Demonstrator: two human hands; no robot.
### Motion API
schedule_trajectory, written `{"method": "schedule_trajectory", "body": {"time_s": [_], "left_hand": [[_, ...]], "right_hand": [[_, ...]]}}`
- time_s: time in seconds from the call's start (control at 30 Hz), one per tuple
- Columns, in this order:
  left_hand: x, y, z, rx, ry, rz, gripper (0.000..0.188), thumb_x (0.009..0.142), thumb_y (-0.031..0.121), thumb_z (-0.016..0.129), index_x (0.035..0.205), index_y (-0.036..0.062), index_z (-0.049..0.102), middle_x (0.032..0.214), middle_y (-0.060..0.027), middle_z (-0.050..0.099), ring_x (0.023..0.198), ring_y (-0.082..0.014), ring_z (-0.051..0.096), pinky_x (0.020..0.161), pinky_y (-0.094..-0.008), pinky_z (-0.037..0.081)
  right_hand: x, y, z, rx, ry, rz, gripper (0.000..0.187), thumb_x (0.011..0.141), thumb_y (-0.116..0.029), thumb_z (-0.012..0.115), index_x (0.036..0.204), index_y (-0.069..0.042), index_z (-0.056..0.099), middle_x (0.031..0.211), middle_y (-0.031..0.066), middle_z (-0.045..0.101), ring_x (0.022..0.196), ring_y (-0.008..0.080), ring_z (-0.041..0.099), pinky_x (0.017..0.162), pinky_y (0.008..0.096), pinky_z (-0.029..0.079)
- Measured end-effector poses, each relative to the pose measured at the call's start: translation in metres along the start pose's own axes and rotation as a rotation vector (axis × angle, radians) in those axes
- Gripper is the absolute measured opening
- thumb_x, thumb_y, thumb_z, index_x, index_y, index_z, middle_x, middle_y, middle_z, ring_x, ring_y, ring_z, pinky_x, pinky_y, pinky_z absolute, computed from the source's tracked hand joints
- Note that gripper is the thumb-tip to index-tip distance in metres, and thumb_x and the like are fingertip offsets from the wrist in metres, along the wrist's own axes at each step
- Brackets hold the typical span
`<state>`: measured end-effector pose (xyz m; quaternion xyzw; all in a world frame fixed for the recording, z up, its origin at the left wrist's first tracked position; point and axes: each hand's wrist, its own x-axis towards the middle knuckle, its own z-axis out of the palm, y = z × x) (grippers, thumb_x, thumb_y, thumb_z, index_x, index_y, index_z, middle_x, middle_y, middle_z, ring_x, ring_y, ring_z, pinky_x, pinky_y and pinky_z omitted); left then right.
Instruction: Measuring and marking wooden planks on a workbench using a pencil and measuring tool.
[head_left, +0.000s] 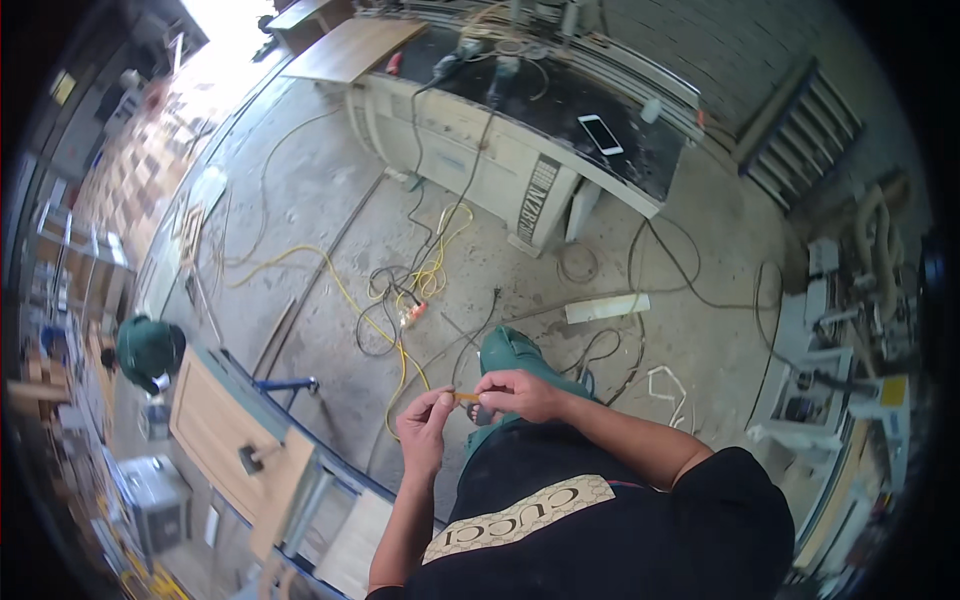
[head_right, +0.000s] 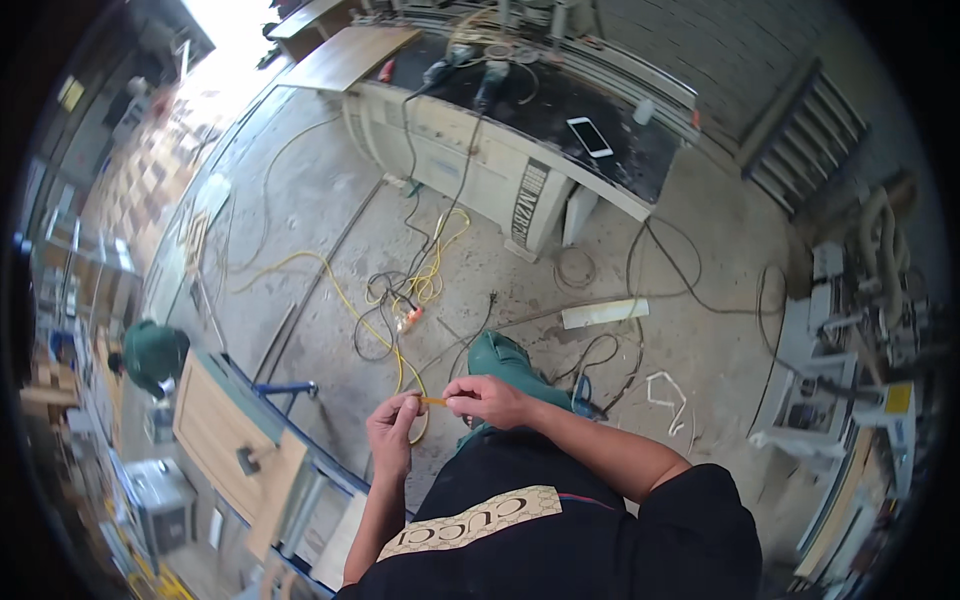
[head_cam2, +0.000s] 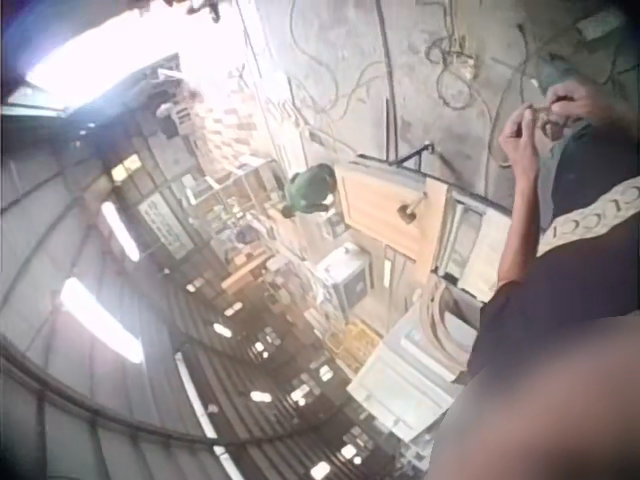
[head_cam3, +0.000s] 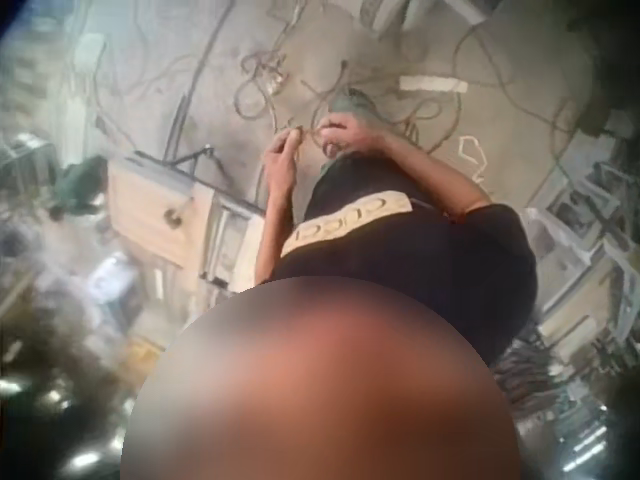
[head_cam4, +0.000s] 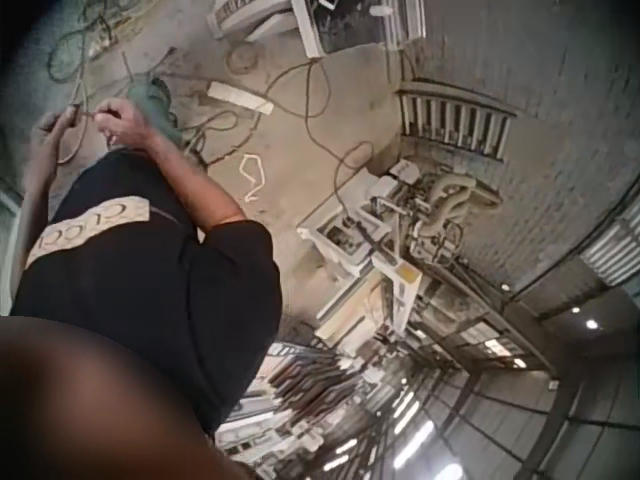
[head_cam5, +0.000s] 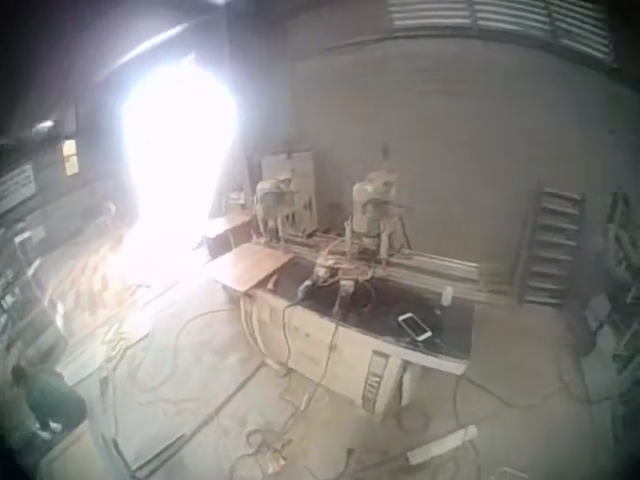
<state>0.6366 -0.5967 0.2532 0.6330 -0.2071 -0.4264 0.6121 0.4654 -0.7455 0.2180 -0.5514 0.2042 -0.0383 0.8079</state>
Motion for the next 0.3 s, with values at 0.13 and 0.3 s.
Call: {"method": "schedule_trajectory", "body": {"time_s": [0.13,0.3], "left_hand": [[0.063,-0.005,0.028,0.037,-0.124,-0.018,0.027,0.108,0.016,0.065,0.122,-0.0043,0.073,0.101,-0.0066,0.075,0.091,-0.0129,0.068,0.089,-0.0292,0.053],[0.152,0.006,0.06,0.099,-0.183,-0.023,0.035,0.109,0.019,0.063,0.136,-0.0029,0.066,0.117,-0.0111,0.074,0.099,-0.0151,0.069,0.092,-0.0309,0.054]], "right_hand": [[0.008,-0.005,-0.04,0.005,0.202,-0.076,0.021,0.108,-0.023,0.06,0.112,-0.003,0.067,0.084,-0.004,0.058,0.075,0.0055,0.051,0.066,0.0244,0.043],[0.044,-0.011,-0.115,0.177,0.471,-0.091,0.02,0.108,-0.022,0.059,0.111,-0.004,0.068,0.08,-0.0046,0.054,0.068,0.0042,0.045,0.062,0.023,0.039]]}}
